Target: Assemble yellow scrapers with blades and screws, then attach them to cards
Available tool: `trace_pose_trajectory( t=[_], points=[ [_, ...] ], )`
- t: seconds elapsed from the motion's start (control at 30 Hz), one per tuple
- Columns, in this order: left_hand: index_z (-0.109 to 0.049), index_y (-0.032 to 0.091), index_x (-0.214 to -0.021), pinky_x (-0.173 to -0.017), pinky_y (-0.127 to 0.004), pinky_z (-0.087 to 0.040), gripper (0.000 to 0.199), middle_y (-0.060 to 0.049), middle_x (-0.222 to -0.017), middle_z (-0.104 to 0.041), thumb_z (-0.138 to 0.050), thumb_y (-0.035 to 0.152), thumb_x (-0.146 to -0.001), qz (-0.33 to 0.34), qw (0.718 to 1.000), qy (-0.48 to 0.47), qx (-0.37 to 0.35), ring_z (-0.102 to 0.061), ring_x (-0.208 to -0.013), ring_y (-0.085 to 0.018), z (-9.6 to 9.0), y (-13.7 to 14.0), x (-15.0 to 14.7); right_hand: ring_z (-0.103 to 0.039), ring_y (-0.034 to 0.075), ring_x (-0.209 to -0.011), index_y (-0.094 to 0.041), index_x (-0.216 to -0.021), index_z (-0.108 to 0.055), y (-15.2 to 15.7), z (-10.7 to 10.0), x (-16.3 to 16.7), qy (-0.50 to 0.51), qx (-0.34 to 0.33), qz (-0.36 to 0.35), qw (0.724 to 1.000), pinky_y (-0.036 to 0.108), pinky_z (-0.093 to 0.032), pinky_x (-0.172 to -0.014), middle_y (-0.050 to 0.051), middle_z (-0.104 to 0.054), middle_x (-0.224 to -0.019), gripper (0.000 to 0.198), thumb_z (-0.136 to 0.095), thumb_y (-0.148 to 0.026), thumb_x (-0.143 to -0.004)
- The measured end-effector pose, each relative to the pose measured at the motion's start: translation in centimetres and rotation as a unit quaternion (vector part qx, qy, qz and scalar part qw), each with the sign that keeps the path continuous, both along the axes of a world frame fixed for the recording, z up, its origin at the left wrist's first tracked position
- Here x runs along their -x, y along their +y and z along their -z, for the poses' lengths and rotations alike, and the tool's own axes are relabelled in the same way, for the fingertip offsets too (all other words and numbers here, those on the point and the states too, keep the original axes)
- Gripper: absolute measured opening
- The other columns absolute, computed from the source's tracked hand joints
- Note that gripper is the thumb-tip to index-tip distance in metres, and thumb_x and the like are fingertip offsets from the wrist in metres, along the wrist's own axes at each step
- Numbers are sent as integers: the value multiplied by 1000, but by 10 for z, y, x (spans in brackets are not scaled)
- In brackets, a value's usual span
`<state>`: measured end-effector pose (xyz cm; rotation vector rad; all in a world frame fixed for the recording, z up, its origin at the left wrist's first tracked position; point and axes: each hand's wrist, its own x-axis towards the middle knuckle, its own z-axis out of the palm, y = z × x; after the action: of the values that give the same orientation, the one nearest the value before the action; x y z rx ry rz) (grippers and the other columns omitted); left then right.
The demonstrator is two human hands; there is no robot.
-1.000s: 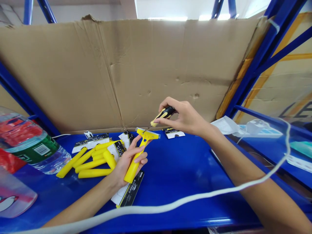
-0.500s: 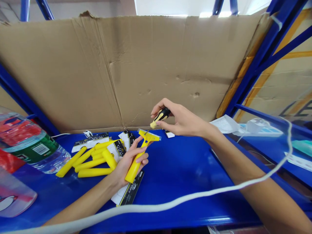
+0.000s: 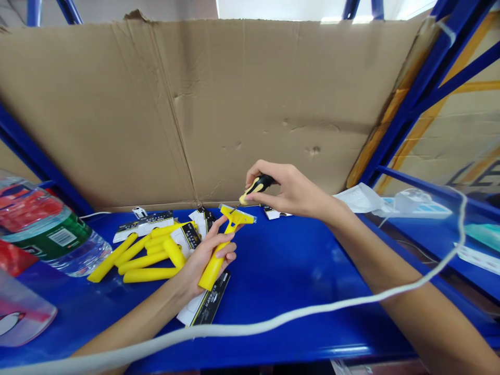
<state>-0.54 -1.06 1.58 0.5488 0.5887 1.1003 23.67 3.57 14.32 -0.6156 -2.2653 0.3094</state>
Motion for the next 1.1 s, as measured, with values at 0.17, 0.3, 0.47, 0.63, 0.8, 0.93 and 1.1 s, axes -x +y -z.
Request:
trace_pose_trajectory(
  t=[0.17,0.3,0.47,0.63,0.8,0.93,1.1],
  points=[
    [-49,39,-158,-56,-18,-49,83,2,-116,-75,-80,1,-91,27,999,13,-17,-47,-47,2,2,1,2,-73,20,-95,-25,-115,-60,-1,-1,-1,12,10,-7,1000,37,-58,-86,4,-76,-112,29,-82,-34,-97],
    [-49,40,-158,-57,-18,-49,82,2,-118,-75,-79,2,-91,29,999,17,-26,-46,-47,2,1,0,2,-74,20,-89,-24,-110,-61,-1,-2,-1,22,18,-8,1000,36,-57,-80,3,-78,-103,28,-84,-34,-97],
    [-53,35,-152,-55,-19,-49,73,-4,-134,-75,-79,4,-92,42,998,40,-29,-45,-47,3,-5,-4,-1,-73,22,-92,-25,-117,-59,-1,-3,-3,17,-1,16,1000,38,-56,-82,4,-78,-108,38,-86,-38,-95],
    [-55,36,-151,-56,-19,-50,74,-5,-136,-75,-82,4,-90,38,998,40,-24,-44,-47,3,-7,-6,-3,-76,22,-92,-26,-114,-58,-1,-2,-2,27,30,-2,999,37,-58,-82,2,-78,-105,33,-83,-37,-97],
    [-55,34,-149,-56,-19,-50,71,-5,-137,-74,-82,5,-90,42,998,41,-22,-44,-47,3,-4,-4,-1,-76,22,-99,-26,-120,-57,-2,-2,-2,11,34,-13,999,39,-60,-88,5,-77,-117,34,-82,-31,-97],
    [-54,36,-151,-57,-20,-51,76,-4,-135,-74,-83,4,-88,39,999,30,-23,-44,-48,3,-1,-2,1,-76,22,-94,-25,-114,-59,-1,-1,-1,15,28,-6,999,39,-60,-83,3,-78,-107,30,-82,-33,-98],
    [-53,37,-153,-57,-20,-50,77,-3,-132,-74,-81,4,-90,34,999,23,-17,-45,-48,3,-1,-1,1,-75,21,-102,-25,-121,-57,0,-1,-2,4,27,-13,1000,38,-60,-91,5,-76,-119,34,-82,-31,-97]
  ],
)
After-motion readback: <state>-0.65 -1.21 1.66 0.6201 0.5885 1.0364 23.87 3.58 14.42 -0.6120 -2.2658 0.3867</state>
